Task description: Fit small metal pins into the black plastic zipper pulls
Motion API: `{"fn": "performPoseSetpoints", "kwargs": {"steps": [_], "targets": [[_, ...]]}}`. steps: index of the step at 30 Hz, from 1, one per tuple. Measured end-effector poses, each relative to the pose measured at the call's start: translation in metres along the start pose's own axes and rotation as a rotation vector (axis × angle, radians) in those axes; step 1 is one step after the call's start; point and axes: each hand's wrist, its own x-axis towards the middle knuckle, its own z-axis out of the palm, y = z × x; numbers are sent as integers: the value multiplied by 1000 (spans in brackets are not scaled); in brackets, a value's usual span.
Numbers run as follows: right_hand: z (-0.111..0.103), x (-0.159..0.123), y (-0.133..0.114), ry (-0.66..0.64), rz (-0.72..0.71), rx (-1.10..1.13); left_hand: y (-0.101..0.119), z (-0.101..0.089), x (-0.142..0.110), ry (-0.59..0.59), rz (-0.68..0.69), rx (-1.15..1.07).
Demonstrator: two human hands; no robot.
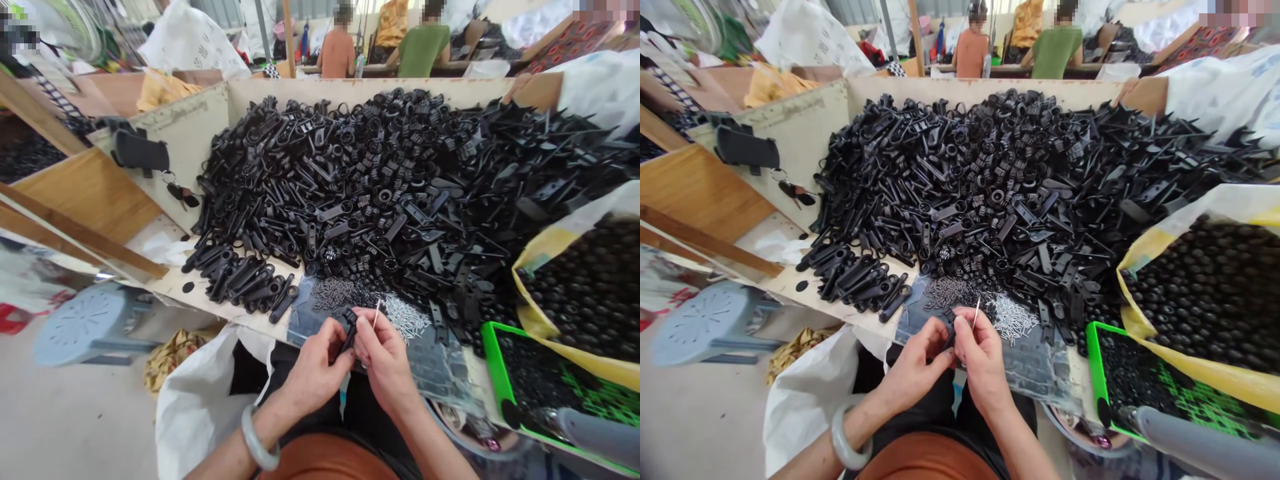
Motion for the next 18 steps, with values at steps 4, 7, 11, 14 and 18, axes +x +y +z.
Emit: {"fn": "performPoseSetpoints", "kwargs": {"steps": [4, 7, 11, 14, 18], "targets": [[-4, -8, -8, -175, 104, 25, 8, 3, -5, -179, -150, -339], [-12, -11, -12, -212, 140, 16, 12, 4, -7, -215, -253, -504], [-27, -13, -14, -67, -16, -55, 16, 3, -7, -255, -369, -768], [-37, -17, -13, -71, -278, -338, 17, 5, -9, -292, -456, -862], [-43, -23, -9, -144, -558, -708, 19, 13, -12, -193, -458, -850]]}}
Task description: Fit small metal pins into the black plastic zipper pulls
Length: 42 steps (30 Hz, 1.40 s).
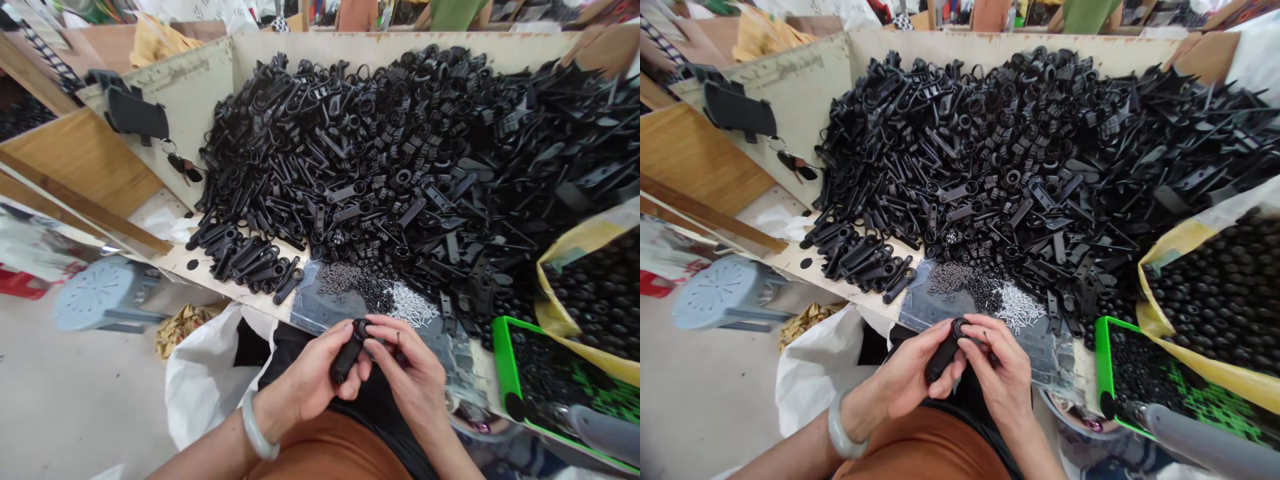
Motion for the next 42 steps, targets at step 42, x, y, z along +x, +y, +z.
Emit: {"fn": "performPoseSetpoints", "kwargs": {"steps": [42], "targets": [[-6, -9, -16, -50, -263, -393, -6, 6, -12, 171, 243, 752]]}}
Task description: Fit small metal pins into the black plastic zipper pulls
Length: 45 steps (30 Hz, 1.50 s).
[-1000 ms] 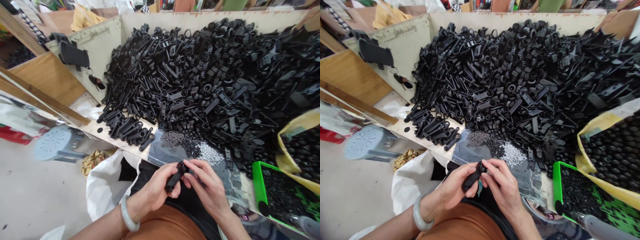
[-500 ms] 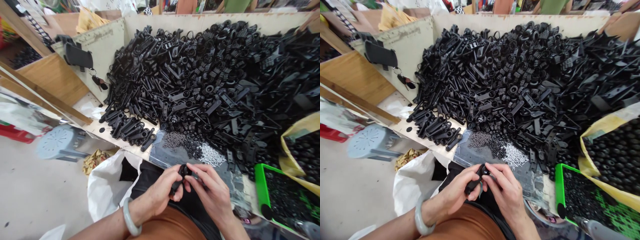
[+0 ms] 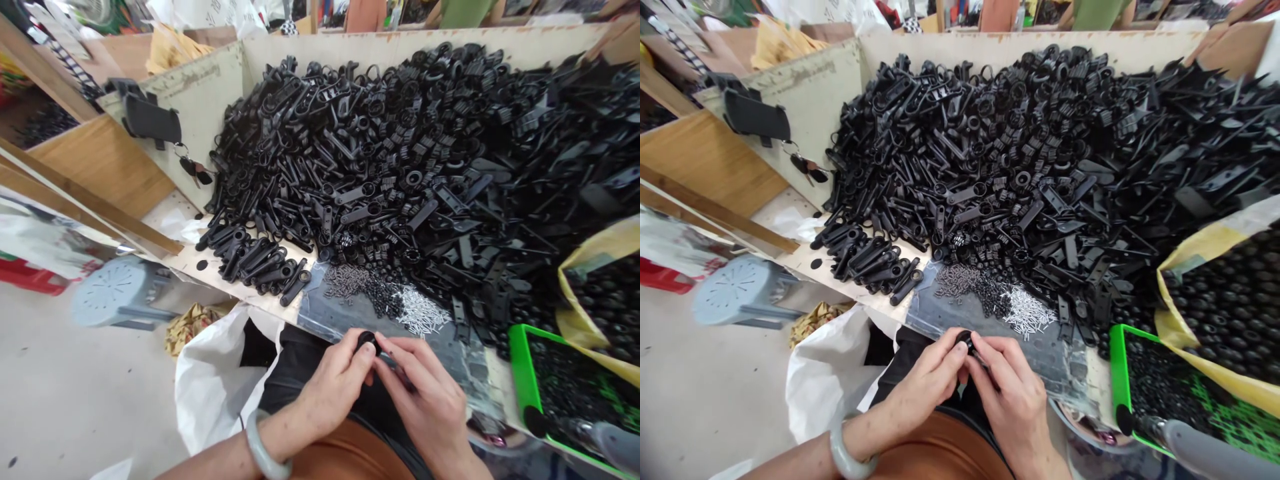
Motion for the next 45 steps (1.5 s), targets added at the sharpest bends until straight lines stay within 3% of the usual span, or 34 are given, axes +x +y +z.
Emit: {"fn": "performPoseSetpoints", "kwargs": {"steps": [5, 10, 12, 15, 18, 21, 29, 33, 37, 42, 45], "targets": [[1, -5, -1, 13, -47, -17, -2, 3, -3, 105, 66, 250], [2, -10, 0, -3, -58, -12, -9, 4, -2, 47, 67, 130], [0, -9, 3, -36, 4, 41, -14, 2, 1, 7, 32, -12], [-7, -6, 9, -121, 219, 249, -18, -3, 5, -76, -64, -214], [-12, -1, 11, -116, 423, 435, -12, -8, 3, -140, -29, -196], [-6, 4, 8, -110, 433, 503, -4, -7, -3, -173, 67, -120], [27, 2, 8, -123, 420, 544, -13, -13, -3, 117, 230, 226], [30, 1, 12, -67, 587, 610, -17, -17, -2, 175, 265, 324], [26, 4, 16, -108, 696, 702, -18, -18, 2, 161, 136, 202], [19, 10, 21, -215, 674, 744, -12, -21, 7, -112, -91, -237], [20, 11, 23, -245, 637, 702, -12, -19, 8, -154, -144, -291]]}}
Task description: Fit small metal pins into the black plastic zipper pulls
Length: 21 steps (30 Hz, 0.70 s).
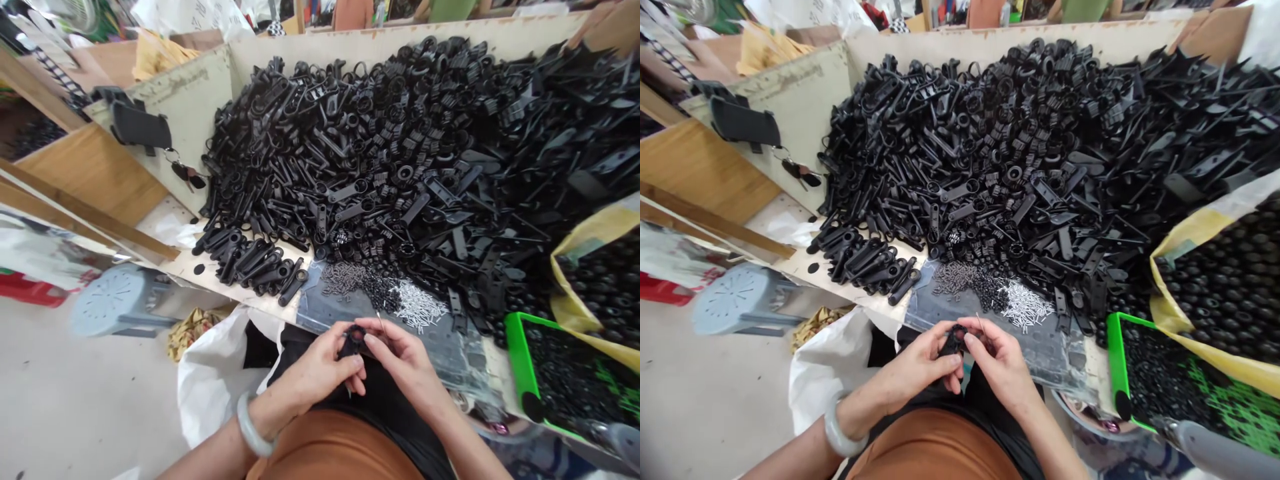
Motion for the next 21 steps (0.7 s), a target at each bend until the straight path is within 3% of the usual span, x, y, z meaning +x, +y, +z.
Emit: {"fn": "performPoseSetpoints", "kwargs": {"steps": [6, 21], "targets": [[0, 2, 5, -16, 16, -49, -3, 4, 1, 82, 21, 63], [-1, -4, 14, -60, 4, -254, -5, 1, -3, 89, 31, 98]]}}
